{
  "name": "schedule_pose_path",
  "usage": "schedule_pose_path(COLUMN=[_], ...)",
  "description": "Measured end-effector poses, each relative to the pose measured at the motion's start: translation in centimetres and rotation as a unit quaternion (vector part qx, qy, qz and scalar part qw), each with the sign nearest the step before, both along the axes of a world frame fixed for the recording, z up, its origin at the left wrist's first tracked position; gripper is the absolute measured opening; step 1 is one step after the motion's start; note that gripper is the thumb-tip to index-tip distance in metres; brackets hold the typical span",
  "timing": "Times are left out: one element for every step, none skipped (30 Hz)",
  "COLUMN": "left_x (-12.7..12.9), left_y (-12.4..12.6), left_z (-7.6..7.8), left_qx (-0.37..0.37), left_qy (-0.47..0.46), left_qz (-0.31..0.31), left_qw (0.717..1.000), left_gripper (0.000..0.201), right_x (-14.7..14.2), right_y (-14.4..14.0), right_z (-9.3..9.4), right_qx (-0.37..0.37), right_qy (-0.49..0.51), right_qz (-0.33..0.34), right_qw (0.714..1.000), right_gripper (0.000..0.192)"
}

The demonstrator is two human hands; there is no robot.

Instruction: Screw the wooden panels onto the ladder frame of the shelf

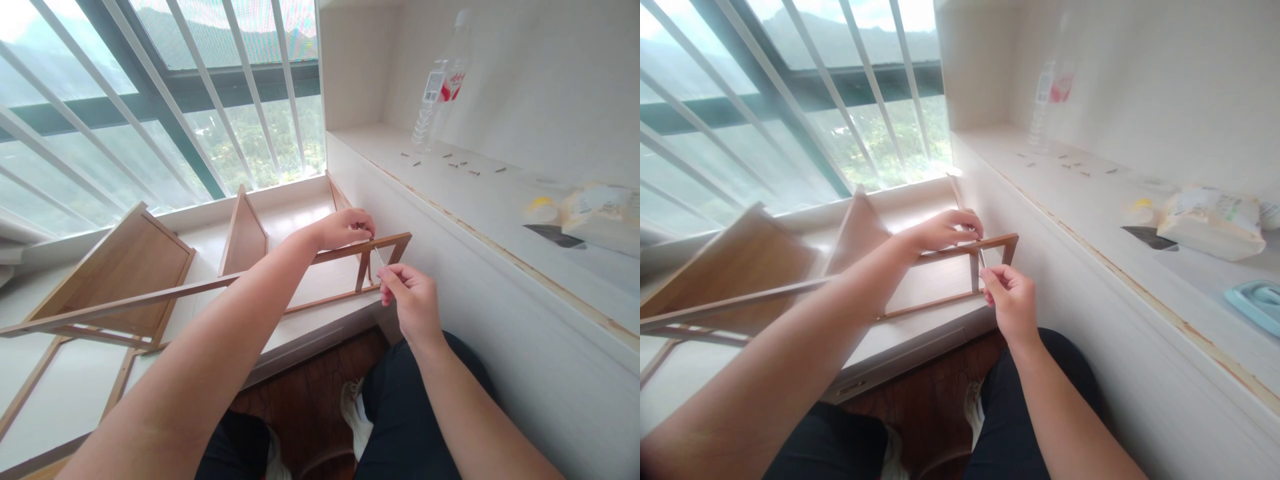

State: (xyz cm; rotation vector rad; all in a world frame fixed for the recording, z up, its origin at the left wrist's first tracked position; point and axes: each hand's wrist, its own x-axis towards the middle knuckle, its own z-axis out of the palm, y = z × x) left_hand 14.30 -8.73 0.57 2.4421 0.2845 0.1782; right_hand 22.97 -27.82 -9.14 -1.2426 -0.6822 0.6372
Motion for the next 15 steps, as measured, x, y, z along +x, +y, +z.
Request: schedule_pose_path(left_x=[0.0,0.0,0.0,0.0,0.0,0.0,0.0,0.0,0.0,0.0,0.0,0.0,0.0,0.0,0.0], left_y=[0.0,0.0,0.0,0.0,0.0,0.0,0.0,0.0,0.0,-0.1,-0.1,-0.1,-0.2,-0.2,-0.2], left_z=[0.0,0.0,0.0,0.0,0.0,0.0,0.0,0.0,0.0,0.0,0.1,0.1,0.1,0.1,0.2], left_qx=[0.001,0.001,0.002,0.002,0.002,0.001,0.001,0.0,-0.001,-0.002,-0.002,-0.001,0.001,0.003,0.006], left_qy=[0.0,0.0,0.0,0.001,0.0,0.0,0.0,0.0,0.0,0.001,0.002,0.002,0.002,0.0,-0.002], left_qz=[0.0,-0.001,-0.001,-0.003,-0.004,-0.004,-0.004,-0.003,-0.002,-0.001,0.0,0.0,-0.001,-0.002,-0.003], left_qw=[1.0,1.0,1.0,1.0,1.0,1.0,1.0,1.0,1.0,1.0,1.0,1.0,1.0,1.0,1.0], left_gripper=[0.022,0.022,0.022,0.022,0.022,0.022,0.022,0.022,0.021,0.021,0.022,0.022,0.022,0.022,0.022], right_x=[0.0,0.0,0.0,0.0,0.1,0.1,0.1,0.2,0.2,0.3,0.3,0.4,0.5,0.5,0.6], right_y=[0.0,0.1,0.1,0.1,0.1,0.1,0.1,0.1,0.1,0.1,0.1,0.1,0.1,0.0,0.0], right_z=[0.0,0.1,0.2,0.3,0.4,0.5,0.7,0.8,1.0,1.1,1.2,1.3,1.4,1.4,1.4], right_qx=[0.004,0.007,0.008,0.007,0.006,0.005,0.004,0.002,0.001,0.0,-0.001,-0.002,0.0,0.003,0.01], right_qy=[0.034,0.07,0.105,0.137,0.164,0.187,0.206,0.222,0.238,0.255,0.274,0.295,0.316,0.337,0.357], right_qz=[0.015,0.033,0.053,0.074,0.093,0.11,0.124,0.135,0.145,0.156,0.169,0.185,0.203,0.224,0.244], right_qw=[0.999,0.997,0.993,0.988,0.982,0.976,0.971,0.966,0.96,0.954,0.947,0.937,0.927,0.914,0.902], right_gripper=[0.029,0.028,0.028,0.027,0.027,0.026,0.026,0.025,0.024,0.023,0.022,0.02,0.018,0.016,0.014])
